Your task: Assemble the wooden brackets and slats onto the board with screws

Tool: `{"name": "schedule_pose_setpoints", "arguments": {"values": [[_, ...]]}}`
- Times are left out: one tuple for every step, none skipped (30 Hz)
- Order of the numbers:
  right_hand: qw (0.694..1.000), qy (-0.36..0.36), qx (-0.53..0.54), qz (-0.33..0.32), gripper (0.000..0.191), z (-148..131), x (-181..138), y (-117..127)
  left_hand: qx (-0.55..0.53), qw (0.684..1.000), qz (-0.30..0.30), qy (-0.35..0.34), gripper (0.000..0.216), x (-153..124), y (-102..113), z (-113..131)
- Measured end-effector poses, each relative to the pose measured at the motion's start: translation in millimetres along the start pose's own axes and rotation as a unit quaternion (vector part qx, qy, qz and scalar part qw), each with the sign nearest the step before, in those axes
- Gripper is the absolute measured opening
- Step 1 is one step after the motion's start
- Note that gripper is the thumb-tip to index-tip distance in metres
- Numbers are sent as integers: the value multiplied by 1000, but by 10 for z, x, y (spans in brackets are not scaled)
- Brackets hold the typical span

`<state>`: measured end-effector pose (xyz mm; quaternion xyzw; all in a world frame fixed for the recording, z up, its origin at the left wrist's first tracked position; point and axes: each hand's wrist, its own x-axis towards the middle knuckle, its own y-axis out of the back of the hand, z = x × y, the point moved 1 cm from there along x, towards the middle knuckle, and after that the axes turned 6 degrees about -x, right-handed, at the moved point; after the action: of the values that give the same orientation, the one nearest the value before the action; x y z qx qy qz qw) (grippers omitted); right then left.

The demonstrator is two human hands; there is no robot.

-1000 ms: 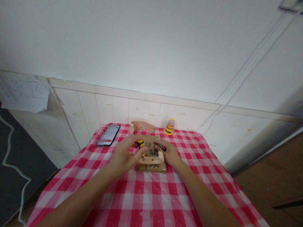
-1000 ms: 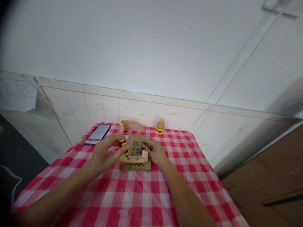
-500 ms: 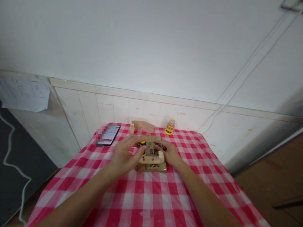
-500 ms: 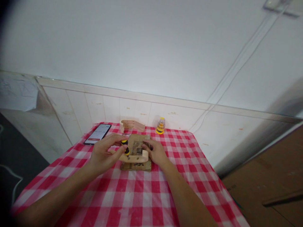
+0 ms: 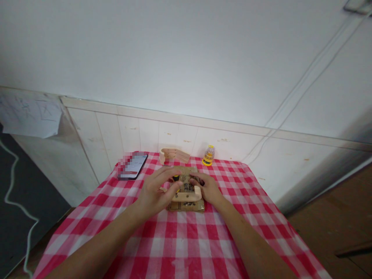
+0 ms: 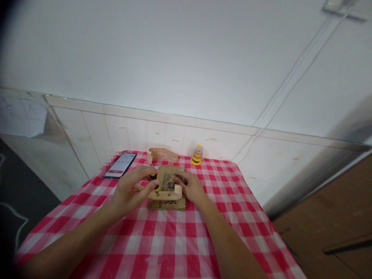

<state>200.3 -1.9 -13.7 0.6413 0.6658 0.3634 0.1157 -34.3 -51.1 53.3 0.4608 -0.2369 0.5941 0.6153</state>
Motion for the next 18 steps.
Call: {"name": "schedule_pose_setpoints", "arguments": {"values": [[1000, -1, 0, 2, 33, 4, -1, -2, 5, 1000, 6, -2, 23, -7, -12, -17], [1000, -1, 0, 3, 33, 7, -1, -4, 9, 1000, 11, -3, 25, -14, -22, -35], [1000, 0, 0, 3, 34, 8, -1, -4, 10, 1000, 14, -3, 26, -21, -30, -51], [1000, 2, 1, 2, 34, 8, 1, -4, 9, 1000, 14, -1, 27, -27, -36, -65], [1000, 4, 2, 0, 33, 5, 2, -3, 7, 1000, 11, 3, 27, -31, -39, -74], [1000, 6, 2, -3, 33, 2, 4, 0, 4, 1000, 8, 7, 26, -33, -39, -78], [1000, 8, 3, -5, 32, -2, 5, 2, 3, 1000, 5, 11, 26, -34, -38, -78], [1000, 10, 3, -6, 32, -5, 6, 5, 3, 1000, 4, 13, 26, -33, -35, -74], [1000, 11, 3, -5, 32, -9, 7, 7, 6, 1000, 5, 13, 26, -31, -32, -69], [1000, 12, 4, -4, 32, -11, 7, 7, 9, 1000, 5, 13, 26, -29, -29, -64], [1000, 12, 5, -4, 32, -14, 7, 7, 11, 1000, 4, 14, 26, -29, -28, -60], [1000, 13, 6, -3, 32, -16, 7, 6, 13, 1000, 2, 15, 26, -29, -28, -58], [1000, 14, 7, -4, 32, -19, 7, 5, 14, 1000, -1, 16, 26, -30, -29, -58], [1000, 14, 7, -4, 32, -22, 7, 4, 13, 1000, -6, 19, 26, -32, -31, -60], [1000, 14, 8, -5, 32, -26, 7, 3, 12, 1000, -10, 20, 27, -36, -33, -62], [1000, 14, 8, -5, 33, -31, 7, 4, 12, 1000, -12, 21, 26, -40, -35, -65], [1000, 14, 7, -6, 33, -37, 6, 6, 11, 1000, -14, 23, 26, -44, -37, -68], [1000, 14, 7, -7, 33, -44, 6, 9, 10, 1000, -14, 25, 26, -49, -39, -71]]}}
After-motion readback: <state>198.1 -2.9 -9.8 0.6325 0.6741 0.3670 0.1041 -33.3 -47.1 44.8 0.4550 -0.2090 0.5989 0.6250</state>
